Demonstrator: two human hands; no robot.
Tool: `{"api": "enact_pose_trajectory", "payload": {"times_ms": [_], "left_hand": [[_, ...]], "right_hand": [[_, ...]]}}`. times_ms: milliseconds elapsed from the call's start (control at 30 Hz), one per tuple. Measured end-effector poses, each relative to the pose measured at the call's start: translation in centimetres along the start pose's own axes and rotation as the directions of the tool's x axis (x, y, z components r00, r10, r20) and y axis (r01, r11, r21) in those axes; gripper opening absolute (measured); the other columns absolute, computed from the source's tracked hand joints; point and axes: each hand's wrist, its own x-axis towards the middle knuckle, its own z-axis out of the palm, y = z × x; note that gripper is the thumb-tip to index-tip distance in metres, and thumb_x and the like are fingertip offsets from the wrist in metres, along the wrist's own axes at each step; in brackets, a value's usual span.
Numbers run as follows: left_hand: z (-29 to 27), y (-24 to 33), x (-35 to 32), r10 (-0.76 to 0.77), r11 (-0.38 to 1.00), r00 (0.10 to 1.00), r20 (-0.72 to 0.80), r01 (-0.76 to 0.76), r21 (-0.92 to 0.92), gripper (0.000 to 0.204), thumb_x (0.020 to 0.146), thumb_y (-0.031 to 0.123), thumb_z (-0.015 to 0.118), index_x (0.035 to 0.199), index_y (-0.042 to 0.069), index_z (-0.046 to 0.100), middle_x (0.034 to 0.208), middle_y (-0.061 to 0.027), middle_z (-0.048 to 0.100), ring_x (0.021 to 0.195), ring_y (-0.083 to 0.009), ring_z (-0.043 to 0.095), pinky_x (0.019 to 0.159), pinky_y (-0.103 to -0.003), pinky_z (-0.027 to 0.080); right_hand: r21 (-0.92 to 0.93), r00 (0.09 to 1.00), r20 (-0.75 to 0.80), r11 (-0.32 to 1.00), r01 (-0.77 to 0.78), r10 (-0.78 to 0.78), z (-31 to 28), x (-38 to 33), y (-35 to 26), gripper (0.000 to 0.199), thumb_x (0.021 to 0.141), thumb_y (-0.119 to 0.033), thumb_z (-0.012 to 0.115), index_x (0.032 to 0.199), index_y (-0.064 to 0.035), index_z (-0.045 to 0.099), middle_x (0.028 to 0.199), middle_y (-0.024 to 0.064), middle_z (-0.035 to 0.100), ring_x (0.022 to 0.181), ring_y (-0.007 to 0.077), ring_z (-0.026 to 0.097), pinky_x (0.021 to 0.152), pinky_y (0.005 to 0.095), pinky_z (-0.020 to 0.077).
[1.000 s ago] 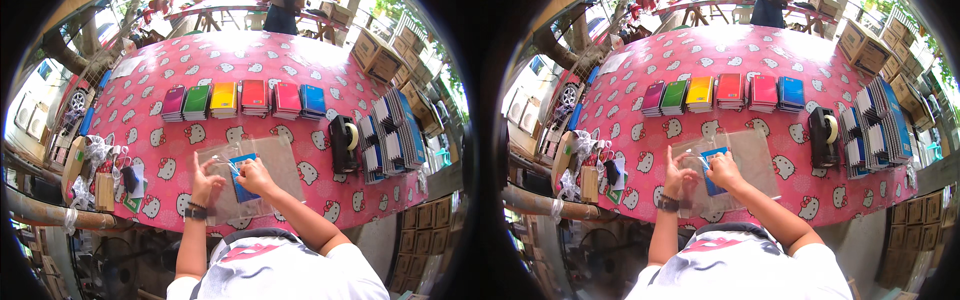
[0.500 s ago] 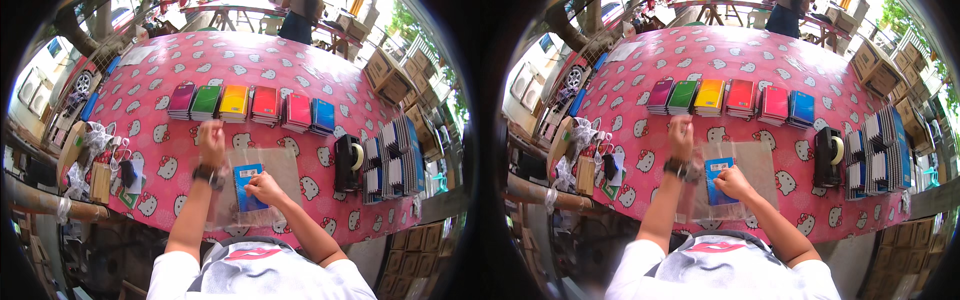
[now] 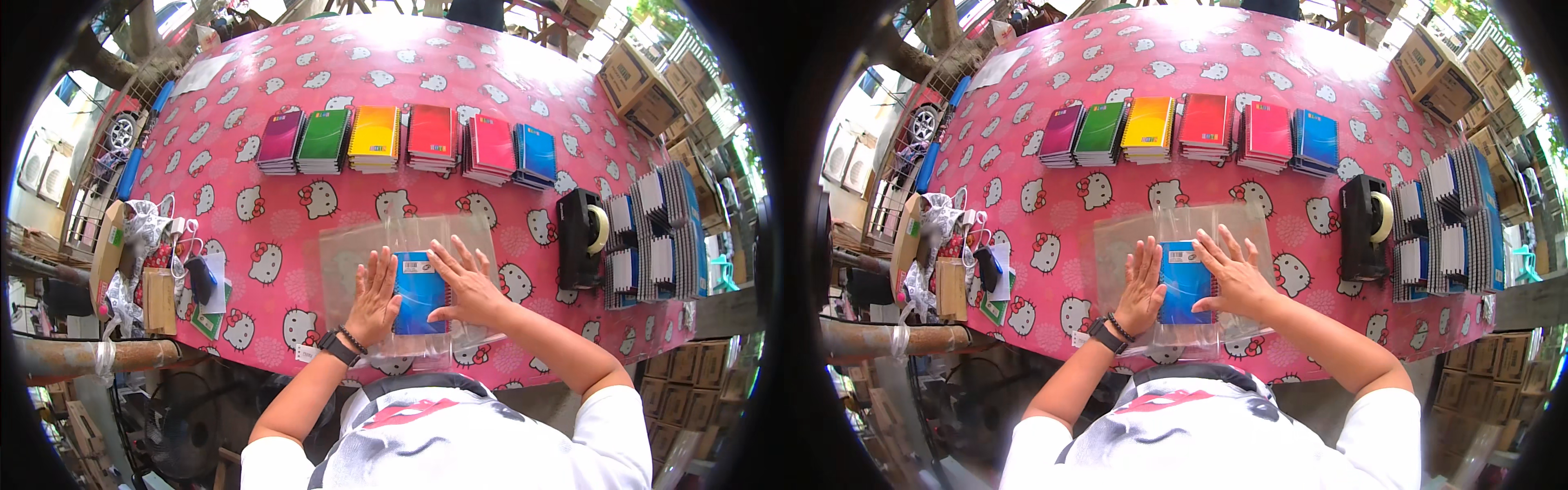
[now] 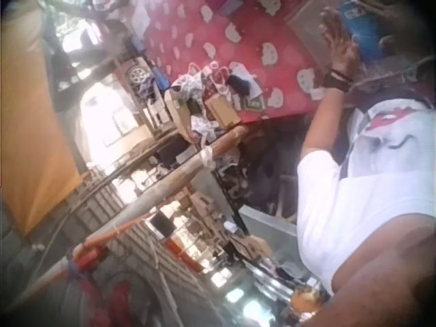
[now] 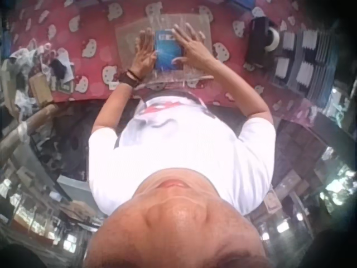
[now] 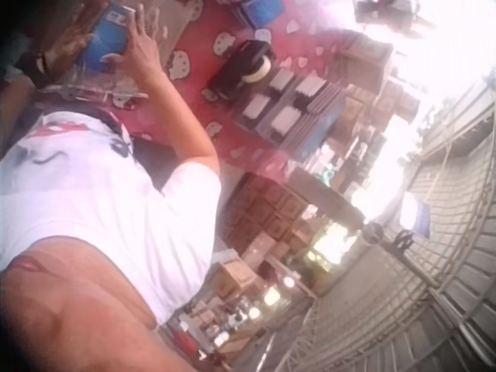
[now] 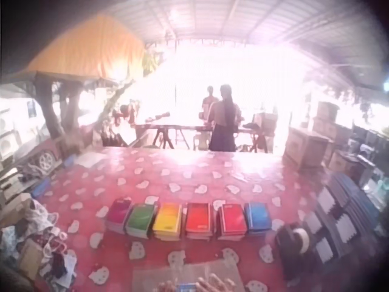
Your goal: The person places sets of colored notebooks into plastic bags, stacks them, and uses a tape dispenser to seal the packages.
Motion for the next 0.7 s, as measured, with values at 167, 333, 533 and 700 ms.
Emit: {"api": "enact_pose_trajectory", "payload": {"times_ms": [167,333,533,700], "left_hand": [[0.4,-0.4,0.3,0.058,0.978,0.995,0.081,-0.04,-0.205,0.066,0.09,0.023,0.039,0.145,0.006,0.008,0.152,-0.0119,0.002,0.14,-0.0288,-0.003,0.109,-0.047,-0.006],[0.4,0.7,0.4,0.046,0.994,0.991,0.123,-0.034,-0.103,0.067,0.089,0.026,0.046,0.145,0.01,0.013,0.152,-0.0067,0.007,0.14,-0.0301,-0.004,0.109,-0.05,-0.003],[-0.8,2.1,1.9,-0.07,0.989,0.97,0.233,0.036,0.145,0.066,0.083,0.041,0.056,0.141,0.026,0.029,0.152,0.0025,0.01,0.139,-0.0321,-0.003,0.105,-0.063,0.003],[-0.8,2.5,3.4,-0.126,0.979,0.958,0.258,0.078,0.189,0.069,0.075,0.052,0.062,0.137,0.031,0.038,0.15,0.0063,0.016,0.139,-0.0342,0.0,0.103,-0.067,0.007]], "right_hand": [[0.094,0.998,0.02,0.994,-0.062,0.06,2.1,0.9,-0.2,0.105,0.06,-0.063,0.07,0.144,-0.0185,0.024,0.152,0.0034,0.009,0.138,0.0351,-0.007,0.103,0.0636,0.0043],[0.055,0.996,0.046,0.995,-0.08,0.077,2.1,1.6,-0.5,0.108,0.056,-0.061,0.073,0.143,-0.021,0.024,0.152,0.0024,0.008,0.137,0.039,-0.008,0.1,0.069,0.009],[0.2,0.984,-0.157,0.978,-0.051,0.083,2.9,2.1,-0.3,0.115,0.05,-0.058,0.077,0.144,-0.0191,0.022,0.152,0.0038,0.006,0.137,0.0404,-0.006,0.1,0.0695,0.009],[-0.102,0.929,-0.341,0.988,0.114,-0.142,4.9,-0.7,-1.8,0.083,0.067,-0.042,0.072,0.136,-0.014,0.038,0.147,0.0109,0.024,0.139,0.0369,0.004,0.102,0.0651,0.0094]]}}
